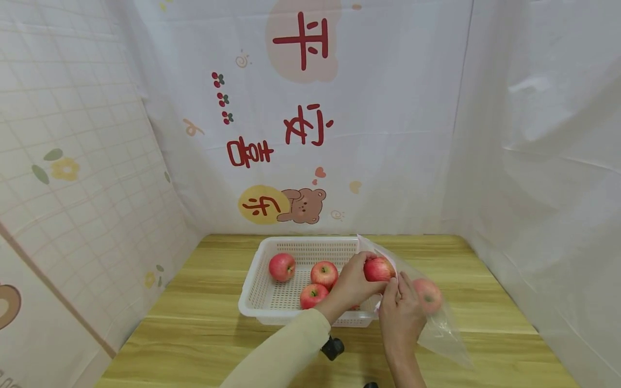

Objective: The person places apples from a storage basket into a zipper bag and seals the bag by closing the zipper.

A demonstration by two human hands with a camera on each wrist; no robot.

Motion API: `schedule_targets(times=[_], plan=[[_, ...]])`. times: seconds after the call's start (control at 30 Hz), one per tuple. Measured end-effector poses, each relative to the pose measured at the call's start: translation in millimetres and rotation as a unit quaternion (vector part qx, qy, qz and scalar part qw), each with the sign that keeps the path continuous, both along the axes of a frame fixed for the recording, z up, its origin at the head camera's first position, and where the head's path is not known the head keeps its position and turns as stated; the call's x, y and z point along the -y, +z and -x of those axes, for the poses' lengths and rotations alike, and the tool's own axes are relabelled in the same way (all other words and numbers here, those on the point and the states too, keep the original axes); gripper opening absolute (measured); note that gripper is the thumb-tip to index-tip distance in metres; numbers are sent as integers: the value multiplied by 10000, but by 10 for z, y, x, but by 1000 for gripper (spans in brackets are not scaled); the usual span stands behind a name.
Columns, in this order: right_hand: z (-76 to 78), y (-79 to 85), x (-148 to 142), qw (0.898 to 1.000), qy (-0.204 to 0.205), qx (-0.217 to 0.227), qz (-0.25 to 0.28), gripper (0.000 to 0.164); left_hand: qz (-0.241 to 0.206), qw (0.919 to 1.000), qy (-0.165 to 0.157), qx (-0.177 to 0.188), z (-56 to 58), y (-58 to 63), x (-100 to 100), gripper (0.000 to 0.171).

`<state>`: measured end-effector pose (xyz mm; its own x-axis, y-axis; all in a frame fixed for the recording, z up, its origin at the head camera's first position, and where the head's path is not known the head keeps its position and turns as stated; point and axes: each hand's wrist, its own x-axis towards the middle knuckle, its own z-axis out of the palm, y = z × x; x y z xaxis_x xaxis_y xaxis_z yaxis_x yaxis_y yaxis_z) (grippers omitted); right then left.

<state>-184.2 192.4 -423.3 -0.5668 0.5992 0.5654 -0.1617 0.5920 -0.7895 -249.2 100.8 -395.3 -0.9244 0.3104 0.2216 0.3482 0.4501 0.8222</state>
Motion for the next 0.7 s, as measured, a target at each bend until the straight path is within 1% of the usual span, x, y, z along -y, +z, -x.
schedule_targets(times=[0.07,0.2,0.3,0.47,0.57,0.7], plan=[[-3,8,-7,10000,-10,38,-36,32,-152,9998,-76,145,3,2,10,53],[-5,26,-26,9999,-31,43,-96,34,-500,9980,-335,206,20,3,50,40],[-5,48,-37,9999,-48,-17,-123,34,-639,9962,-586,113,32,1,72,32],[-12,72,-50,9997,-161,-120,-111,33,-713,9935,-882,-50,33,-13,58,30],[-16,79,-58,9996,-204,-177,-100,33,-745,9928,-917,-197,16,-2,56,29],[-28,88,-64,9996,-215,-137,-96,33,-814,9930,-814,-278,-3,22,86,28]])
